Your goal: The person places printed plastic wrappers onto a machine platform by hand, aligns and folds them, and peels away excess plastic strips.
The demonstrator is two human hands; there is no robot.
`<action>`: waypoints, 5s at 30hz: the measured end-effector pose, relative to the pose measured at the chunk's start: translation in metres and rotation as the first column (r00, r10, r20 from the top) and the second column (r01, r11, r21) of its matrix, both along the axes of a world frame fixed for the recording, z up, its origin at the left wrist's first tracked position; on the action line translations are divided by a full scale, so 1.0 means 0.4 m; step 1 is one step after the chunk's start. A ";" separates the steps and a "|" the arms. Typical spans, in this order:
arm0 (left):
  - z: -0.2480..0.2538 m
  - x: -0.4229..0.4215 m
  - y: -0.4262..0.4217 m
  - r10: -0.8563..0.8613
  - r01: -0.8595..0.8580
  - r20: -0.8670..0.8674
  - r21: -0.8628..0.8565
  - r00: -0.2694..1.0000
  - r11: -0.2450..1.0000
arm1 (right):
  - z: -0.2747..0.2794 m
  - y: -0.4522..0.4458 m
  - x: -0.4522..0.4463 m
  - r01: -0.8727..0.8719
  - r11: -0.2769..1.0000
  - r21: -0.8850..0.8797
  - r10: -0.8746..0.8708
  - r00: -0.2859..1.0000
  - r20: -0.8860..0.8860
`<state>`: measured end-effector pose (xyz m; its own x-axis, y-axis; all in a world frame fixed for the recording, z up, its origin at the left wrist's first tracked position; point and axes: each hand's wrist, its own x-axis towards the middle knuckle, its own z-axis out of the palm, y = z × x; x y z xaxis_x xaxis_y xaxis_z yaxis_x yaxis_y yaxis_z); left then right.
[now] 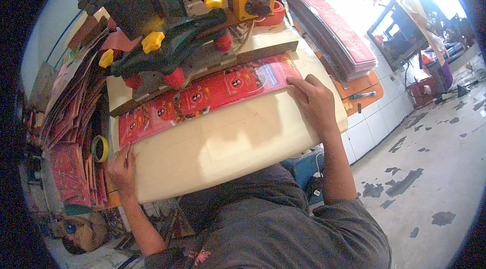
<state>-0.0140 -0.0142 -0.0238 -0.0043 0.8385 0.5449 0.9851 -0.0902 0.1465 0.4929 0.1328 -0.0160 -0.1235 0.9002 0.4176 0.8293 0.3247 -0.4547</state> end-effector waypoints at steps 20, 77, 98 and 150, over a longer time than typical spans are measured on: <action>0.005 0.005 -0.002 -0.006 0.005 -0.049 -0.019 0.999 1.000 | -0.002 0.002 0.004 -0.002 1.000 0.008 0.001 1.000 0.028; -0.003 -0.061 0.008 -0.008 0.108 0.683 -0.104 0.730 0.989 | 0.018 0.060 0.050 -0.241 0.934 -0.264 -0.042 0.661 -0.749; -0.022 -0.103 -0.005 -0.018 -0.039 0.979 0.027 0.201 0.999 | 0.001 0.047 0.091 -0.335 0.938 -0.088 0.015 0.293 -0.956; 0.154 0.171 0.011 -0.205 0.008 0.973 0.205 0.110 0.979 | 0.329 -0.014 -0.633 -0.922 0.382 -0.068 0.924 0.381 0.028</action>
<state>0.0544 -0.0100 0.0380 -0.5352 0.8136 0.2273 -0.0380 -0.2921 0.9556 0.2397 0.1270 0.1156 -0.9074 0.2295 0.3519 0.0498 0.8905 -0.4522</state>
